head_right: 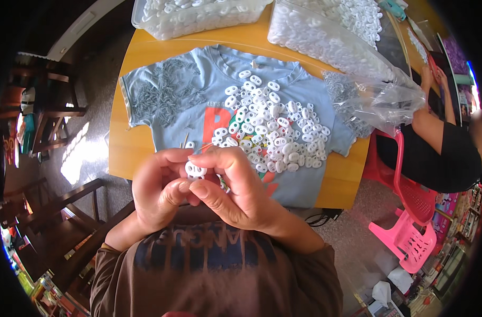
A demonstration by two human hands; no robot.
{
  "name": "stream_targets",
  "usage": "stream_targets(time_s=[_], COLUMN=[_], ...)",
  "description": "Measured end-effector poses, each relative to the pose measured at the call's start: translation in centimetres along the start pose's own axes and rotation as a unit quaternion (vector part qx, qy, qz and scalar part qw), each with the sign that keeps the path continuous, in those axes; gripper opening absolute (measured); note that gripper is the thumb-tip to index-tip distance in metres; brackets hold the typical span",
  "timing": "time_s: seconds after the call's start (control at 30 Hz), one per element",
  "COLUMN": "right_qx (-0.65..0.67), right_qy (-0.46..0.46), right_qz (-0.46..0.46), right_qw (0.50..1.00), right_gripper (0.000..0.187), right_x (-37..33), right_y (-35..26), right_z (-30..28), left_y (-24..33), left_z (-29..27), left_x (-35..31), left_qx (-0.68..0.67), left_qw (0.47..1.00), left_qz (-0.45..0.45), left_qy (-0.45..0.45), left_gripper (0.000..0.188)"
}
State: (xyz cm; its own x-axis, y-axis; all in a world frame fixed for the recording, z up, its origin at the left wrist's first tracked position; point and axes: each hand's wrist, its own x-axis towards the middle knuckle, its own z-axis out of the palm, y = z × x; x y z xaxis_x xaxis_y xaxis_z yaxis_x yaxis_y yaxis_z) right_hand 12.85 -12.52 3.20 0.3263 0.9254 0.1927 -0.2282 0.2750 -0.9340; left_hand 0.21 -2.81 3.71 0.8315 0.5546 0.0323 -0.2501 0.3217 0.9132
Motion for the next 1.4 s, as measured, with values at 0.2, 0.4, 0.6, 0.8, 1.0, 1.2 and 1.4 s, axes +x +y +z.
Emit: stream_targets(time_s=[0.2,0.4,0.6,0.8,1.0,1.2,1.4], right_qx=[-0.074,-0.088,-0.065,-0.064,-0.059,-0.051,-0.020], right_qy=[-0.010,0.001,-0.008,-0.010,-0.020,-0.027,-0.012], right_qz=[-0.101,-0.143,-0.162,-0.186,-0.194,-0.182,-0.194], right_qw=[0.992,0.986,0.985,0.980,0.979,0.982,0.981], right_gripper=[0.028,0.029,0.029,0.024,0.023,0.020,0.020], right_x=[0.4,0.1,0.1,0.4,0.5,0.4,0.4], right_y=[1.3,2.7,3.0,3.0,3.4,3.4,4.2], right_z=[-0.5,-0.8,-0.8,-0.4,-0.6,-0.1,0.3], left_y=[0.1,-0.8,-0.9,-1.2,-1.4,-2.0,-1.9], left_z=[0.7,0.1,0.1,-0.1,-0.3,-0.2,-0.7], left_x=[-0.6,0.1,0.4,0.3,0.1,-0.2,-0.3], left_qx=[-0.110,0.216,0.283,0.317,0.323,0.327,0.333], left_qw=[0.991,0.972,0.948,0.930,0.922,0.912,0.910], left_qz=[-0.068,0.094,0.142,0.185,0.211,0.247,0.248], left_qy=[0.017,0.016,0.003,-0.015,-0.018,-0.016,-0.002], left_gripper=[0.033,0.034,0.035,0.035,0.039,0.040,0.039])
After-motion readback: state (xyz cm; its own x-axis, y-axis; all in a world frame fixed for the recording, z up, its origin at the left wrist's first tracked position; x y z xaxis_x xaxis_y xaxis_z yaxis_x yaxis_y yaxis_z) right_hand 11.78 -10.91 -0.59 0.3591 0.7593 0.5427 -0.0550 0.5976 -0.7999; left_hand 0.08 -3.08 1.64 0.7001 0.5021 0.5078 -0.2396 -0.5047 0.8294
